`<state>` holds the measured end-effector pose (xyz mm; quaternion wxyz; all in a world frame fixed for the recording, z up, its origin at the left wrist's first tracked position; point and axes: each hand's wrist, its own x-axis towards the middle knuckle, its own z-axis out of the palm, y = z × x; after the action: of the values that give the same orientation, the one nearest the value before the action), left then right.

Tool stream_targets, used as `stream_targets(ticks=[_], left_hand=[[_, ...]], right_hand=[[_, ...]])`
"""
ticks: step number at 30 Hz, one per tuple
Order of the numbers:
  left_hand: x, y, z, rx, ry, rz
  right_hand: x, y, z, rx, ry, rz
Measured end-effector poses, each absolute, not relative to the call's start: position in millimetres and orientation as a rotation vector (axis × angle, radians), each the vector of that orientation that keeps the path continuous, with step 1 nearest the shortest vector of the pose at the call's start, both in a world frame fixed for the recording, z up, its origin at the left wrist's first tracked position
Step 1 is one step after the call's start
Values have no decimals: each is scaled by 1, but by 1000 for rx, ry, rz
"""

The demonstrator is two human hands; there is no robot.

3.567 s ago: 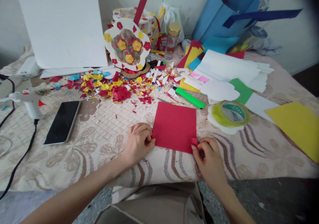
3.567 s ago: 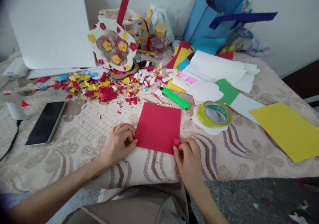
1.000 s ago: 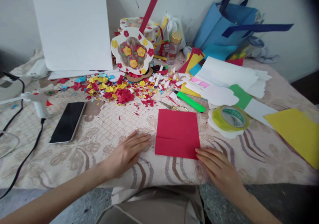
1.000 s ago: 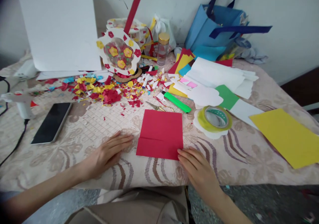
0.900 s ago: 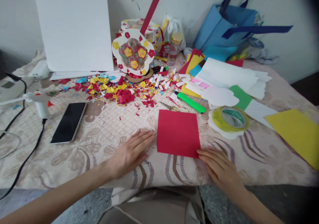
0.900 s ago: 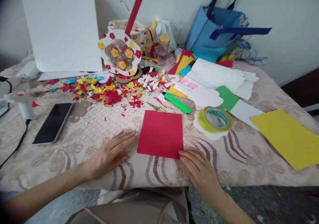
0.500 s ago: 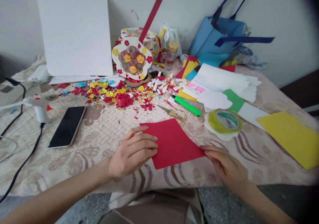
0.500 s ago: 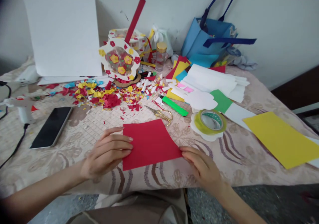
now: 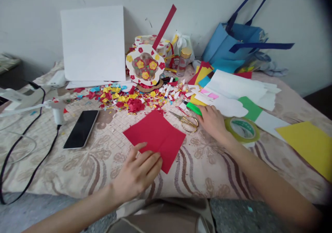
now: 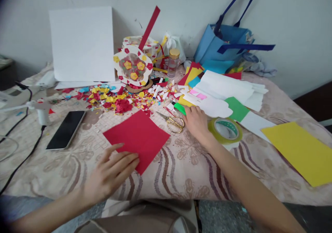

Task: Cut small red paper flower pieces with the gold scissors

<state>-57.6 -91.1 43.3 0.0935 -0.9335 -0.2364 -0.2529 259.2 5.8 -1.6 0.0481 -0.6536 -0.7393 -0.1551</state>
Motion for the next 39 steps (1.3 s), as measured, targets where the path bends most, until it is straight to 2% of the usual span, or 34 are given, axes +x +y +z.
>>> stream_targets(ticks=[6, 15, 19, 23, 31, 39], left_hand=[[-36, -101, 1, -3019, -791, -487], [-38, -57, 12, -3353, -967, -357], [-37, -43, 10, -3489, -766, -262], [-33, -44, 3, -3516, -602, -188], [-31, -50, -15, -3402, -715, -180], [-25, -56, -18, -3300, -919, -185]], right_hand=[[268, 10, -8, -1974, -2251, -443], [273, -23, -3, -1864, -1906, -15], [263, -19, -7, -1917, -1983, 147], [252, -8, -10, -1967, -2072, 188], [251, -6, -9, -1931, -2159, 215], [266, 22, -9, -1995, -1917, 108]])
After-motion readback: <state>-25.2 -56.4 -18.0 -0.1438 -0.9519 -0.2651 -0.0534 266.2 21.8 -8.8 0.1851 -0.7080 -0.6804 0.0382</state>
